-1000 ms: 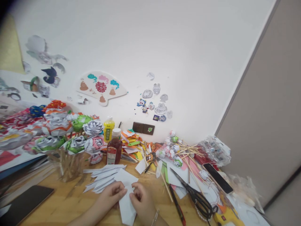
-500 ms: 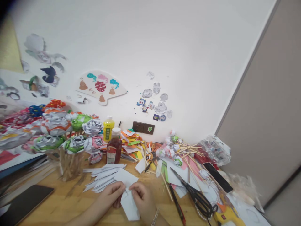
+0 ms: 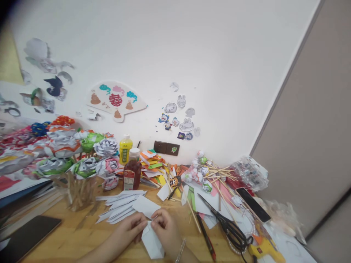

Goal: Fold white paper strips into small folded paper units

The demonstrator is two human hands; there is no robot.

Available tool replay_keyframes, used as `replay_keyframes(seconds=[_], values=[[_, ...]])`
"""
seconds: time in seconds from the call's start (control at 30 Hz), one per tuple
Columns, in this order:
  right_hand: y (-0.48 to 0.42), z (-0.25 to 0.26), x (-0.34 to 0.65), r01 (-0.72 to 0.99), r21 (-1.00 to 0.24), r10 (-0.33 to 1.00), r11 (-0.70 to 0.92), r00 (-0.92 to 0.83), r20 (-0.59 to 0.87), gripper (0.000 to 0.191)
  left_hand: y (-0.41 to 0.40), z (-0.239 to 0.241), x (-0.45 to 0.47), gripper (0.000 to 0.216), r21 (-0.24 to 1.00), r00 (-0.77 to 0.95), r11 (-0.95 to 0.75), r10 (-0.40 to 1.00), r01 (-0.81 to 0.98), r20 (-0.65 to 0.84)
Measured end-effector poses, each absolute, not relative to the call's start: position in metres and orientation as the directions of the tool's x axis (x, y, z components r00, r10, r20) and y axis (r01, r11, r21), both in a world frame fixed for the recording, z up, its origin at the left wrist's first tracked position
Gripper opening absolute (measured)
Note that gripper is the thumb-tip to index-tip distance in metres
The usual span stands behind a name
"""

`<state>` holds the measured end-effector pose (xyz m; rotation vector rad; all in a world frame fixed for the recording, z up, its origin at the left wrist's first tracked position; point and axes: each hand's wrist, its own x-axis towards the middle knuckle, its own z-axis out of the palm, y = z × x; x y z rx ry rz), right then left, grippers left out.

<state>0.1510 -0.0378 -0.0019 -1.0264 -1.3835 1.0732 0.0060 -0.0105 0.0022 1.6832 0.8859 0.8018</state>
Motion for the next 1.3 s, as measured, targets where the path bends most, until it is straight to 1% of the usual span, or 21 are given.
replay_keyframes(seconds=[0.13,0.33,0.5,0.73,0.87,1.07,1.3], values=[[-0.038,-0.002,0.151,0.041,-0.972,0.969,0.232,-0.092,0.227,0.018,-0.012,0.006,0.006,0.036,0.967,0.521,-0.195,0.850,0.163,0.083],[-0.038,-0.006,0.152,0.102,-0.956,0.961,0.277,-0.059,0.272,0.016,-0.012,0.007,0.008,0.034,0.974,0.512,-0.165,0.857,0.157,0.063],[-0.037,-0.006,0.154,0.114,-0.947,0.954,0.300,-0.069,0.293,0.016,-0.013,0.006,0.008,0.028,0.956,0.491,-0.222,0.865,0.193,0.102],[-0.031,-0.011,0.155,0.205,-0.942,0.964,0.264,-0.092,0.250,0.023,-0.017,0.011,0.007,0.027,0.915,0.507,-0.314,0.849,0.252,0.151],[-0.031,-0.013,0.155,0.208,-0.939,0.961,0.274,-0.099,0.258,0.022,-0.016,0.007,0.007,0.031,0.916,0.505,-0.315,0.849,0.247,0.156],[-0.034,-0.011,0.155,0.307,-0.897,0.948,0.318,-0.105,0.300,0.022,-0.014,0.004,0.007,0.033,0.924,0.512,-0.283,0.851,0.257,0.119],[-0.035,-0.011,0.155,0.378,-0.865,0.944,0.330,-0.101,0.316,0.022,-0.013,0.004,0.007,0.034,0.897,0.520,-0.324,0.844,0.300,0.131]])
